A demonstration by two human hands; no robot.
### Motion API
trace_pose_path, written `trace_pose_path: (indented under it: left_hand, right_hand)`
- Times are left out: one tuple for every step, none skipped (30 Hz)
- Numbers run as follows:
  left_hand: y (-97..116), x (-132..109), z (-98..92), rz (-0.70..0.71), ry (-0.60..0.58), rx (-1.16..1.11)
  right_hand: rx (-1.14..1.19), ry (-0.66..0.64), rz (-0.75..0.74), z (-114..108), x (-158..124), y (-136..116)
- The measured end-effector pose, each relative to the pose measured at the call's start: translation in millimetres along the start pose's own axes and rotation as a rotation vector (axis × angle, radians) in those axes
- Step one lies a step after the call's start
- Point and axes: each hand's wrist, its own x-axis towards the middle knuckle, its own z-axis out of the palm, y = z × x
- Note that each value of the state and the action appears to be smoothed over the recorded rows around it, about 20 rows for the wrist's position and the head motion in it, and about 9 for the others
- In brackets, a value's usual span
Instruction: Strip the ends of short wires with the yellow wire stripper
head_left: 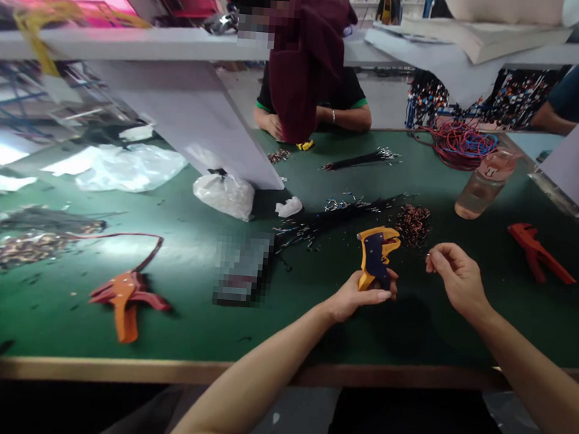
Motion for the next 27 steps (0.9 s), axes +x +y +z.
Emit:
trace_pose_path:
  left_hand:
    - [1.5, -0.7, 1.1, -0.008, -0.011, 0.010]
    - [3.1, -1.5, 2.2, -0.015, -0.021, 0.021]
    - [4.4, -2.2, 3.2, -0.020, -0.032, 0.031]
    - [5.6, -2.9, 4.0, -0.024, -0.042, 0.039]
    - [6.3, -3.4, 4.6, -0.030, -0.051, 0.045]
    - [6.8, -3.7, 5.0, -0.034, -0.059, 0.048]
    - [7.0, -3.8, 5.1, -0.039, -0.065, 0.051]
    - [7.0, -3.7, 5.1, -0.043, -0.068, 0.052]
    - [6.9, -3.4, 4.9, -0.041, -0.066, 0.053]
    - [6.9, -3.0, 4.7, -0.038, -0.065, 0.055]
    - [7.0, -2.6, 4.5, -0.033, -0.061, 0.057]
    - [7.3, -2.2, 4.4, -0.027, -0.052, 0.058]
    - [7.8, -1.7, 4.4, -0.024, -0.043, 0.062]
    - [8.4, -1.4, 4.4, -0.023, -0.029, 0.071]
    - [9.1, -1.0, 4.4, -0.019, -0.009, 0.086]
    - [9.8, -0.7, 4.4, -0.015, 0.016, 0.107]
    - [10.5, -0.4, 4.2, -0.011, 0.041, 0.133]
    - [11.0, -0.1, 3.9, -0.008, 0.064, 0.159]
    - [11.4, 0.1, 3.4, -0.007, 0.083, 0.183]
    - [11.8, 0.2, 2.7, -0.011, 0.097, 0.201]
    - [12.0, 0.3, 1.8, -0.024, 0.099, 0.214]
    - [12.3, 0.2, 0.9, -0.042, 0.095, 0.226]
    - [12.5, 0.0, 0.0, -0.059, 0.087, 0.236]
    - [12.8, -0.3, -0.8, -0.075, 0.075, 0.244]
    - [13.1, -0.8, -1.4, -0.087, 0.061, 0.251]
    - [13.4, -1.2, -1.9, -0.094, 0.050, 0.254]
    - [13.8, -1.7, -2.3, -0.096, 0.044, 0.252]
  right_hand:
    - [-0.019, -0.026, -0.025, -2.9, 3.2, -3.4]
    - [-0.033, -0.050, -0.043, -5.3, 6.5, -5.8]
    - [-0.046, -0.072, -0.056, -7.2, 9.9, -7.1]
    - [-0.056, -0.089, -0.061, -8.5, 13.3, -7.5]
    - [-0.065, -0.102, -0.061, -9.2, 16.6, -7.1]
    - [-0.072, -0.111, -0.055, -9.4, 19.8, -6.1]
    - [-0.077, -0.118, -0.049, -9.1, 22.6, -4.8]
    - [-0.079, -0.123, -0.043, -8.5, 25.2, -3.2]
    - [-0.080, -0.128, -0.039, -7.7, 27.4, -1.5]
    - [-0.081, -0.132, -0.037, -6.9, 29.3, 0.4]
    - [-0.080, -0.137, -0.037, -6.0, 30.7, 2.5]
    - [-0.075, -0.142, -0.037, -5.1, 31.9, 4.9]
    - [-0.065, -0.146, -0.036, -4.3, 32.7, 7.4]
    - [-0.051, -0.151, -0.033, -3.4, 33.3, 10.2]
    - [-0.033, -0.155, -0.030, -2.5, 33.7, 13.3]
    - [-0.013, -0.157, -0.026, -1.6, 34.0, 16.4]
    - [0.007, -0.157, -0.022, -0.7, 34.1, 19.5]
    - [0.028, -0.155, -0.019, 0.1, 34.3, 22.5]
    - [0.048, -0.152, -0.017, 0.8, 34.4, 25.3]
    - [0.067, -0.150, -0.017, 1.3, 34.6, 27.8]
    - [0.084, -0.149, -0.016, 1.5, 34.8, 30.1]
    - [0.098, -0.149, -0.016, 1.4, 34.9, 32.0]
    - [0.108, -0.150, -0.015, 1.0, 34.9, 33.8]
    - [0.115, -0.152, -0.014, 0.5, 34.8, 35.3]
    - [0.120, -0.155, -0.012, -0.2, 34.4, 36.6]
    - [0.125, -0.158, -0.010, -0.7, 33.8, 37.8]
    - [0.130, -0.162, -0.007, -1.1, 33.0, 38.8]
